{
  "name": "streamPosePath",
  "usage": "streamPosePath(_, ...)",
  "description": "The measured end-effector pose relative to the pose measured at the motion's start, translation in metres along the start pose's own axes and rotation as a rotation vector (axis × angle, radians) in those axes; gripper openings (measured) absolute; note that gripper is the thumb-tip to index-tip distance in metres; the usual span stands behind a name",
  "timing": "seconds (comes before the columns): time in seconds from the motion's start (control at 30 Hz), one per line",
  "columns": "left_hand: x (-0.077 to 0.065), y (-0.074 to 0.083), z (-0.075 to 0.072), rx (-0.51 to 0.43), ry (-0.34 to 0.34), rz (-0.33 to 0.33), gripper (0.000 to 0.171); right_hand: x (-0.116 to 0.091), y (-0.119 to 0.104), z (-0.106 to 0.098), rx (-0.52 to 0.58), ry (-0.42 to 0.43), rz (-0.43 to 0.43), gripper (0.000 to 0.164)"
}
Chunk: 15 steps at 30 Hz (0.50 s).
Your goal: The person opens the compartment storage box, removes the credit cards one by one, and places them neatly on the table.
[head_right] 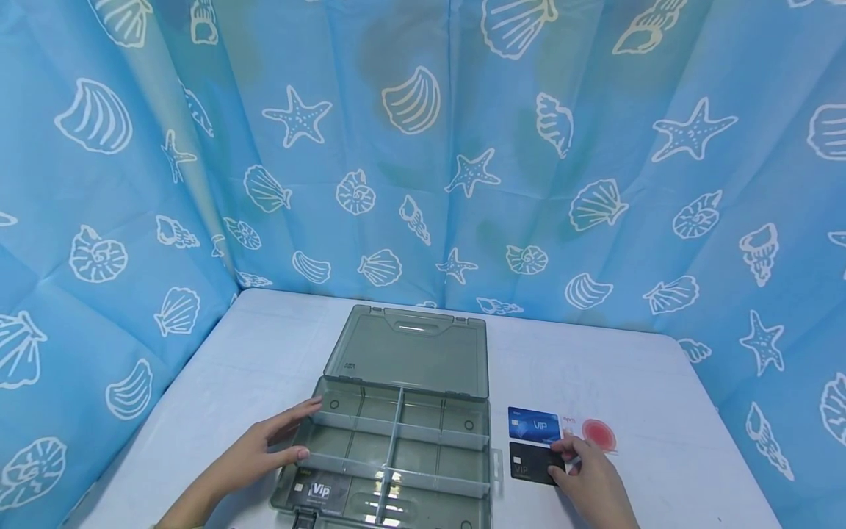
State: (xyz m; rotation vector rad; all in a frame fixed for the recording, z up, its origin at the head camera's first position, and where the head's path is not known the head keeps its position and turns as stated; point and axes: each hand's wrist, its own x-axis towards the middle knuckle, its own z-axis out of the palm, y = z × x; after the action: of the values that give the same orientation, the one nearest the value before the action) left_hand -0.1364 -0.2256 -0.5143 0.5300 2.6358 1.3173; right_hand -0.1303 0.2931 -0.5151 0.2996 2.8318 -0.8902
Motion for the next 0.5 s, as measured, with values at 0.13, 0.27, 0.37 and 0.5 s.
streamPosePath(0.13, 0.0, 0.0, 0.0, 0.003, 0.001, 0.001, 0.068, 0.0, 0.001, -0.001, 0.009, -0.002, -0.008, 0.04)
streamPosePath(0.27, 0.0, -0.001, 0.0, 0.008, 0.001, 0.002, 0.068, -0.001, -0.001, -0.001, 0.013, -0.003, -0.001, 0.041)
streamPosePath(0.37, 0.0, 0.0, 0.0, 0.007, 0.002, 0.003, 0.068, -0.001, -0.004, -0.002, 0.013, -0.003, -0.001, 0.039)
streamPosePath(0.5, 0.0, 0.0, 0.0, 0.006, 0.002, 0.007, 0.068, -0.004, -0.009, -0.003, 0.029, -0.006, -0.009, 0.034)
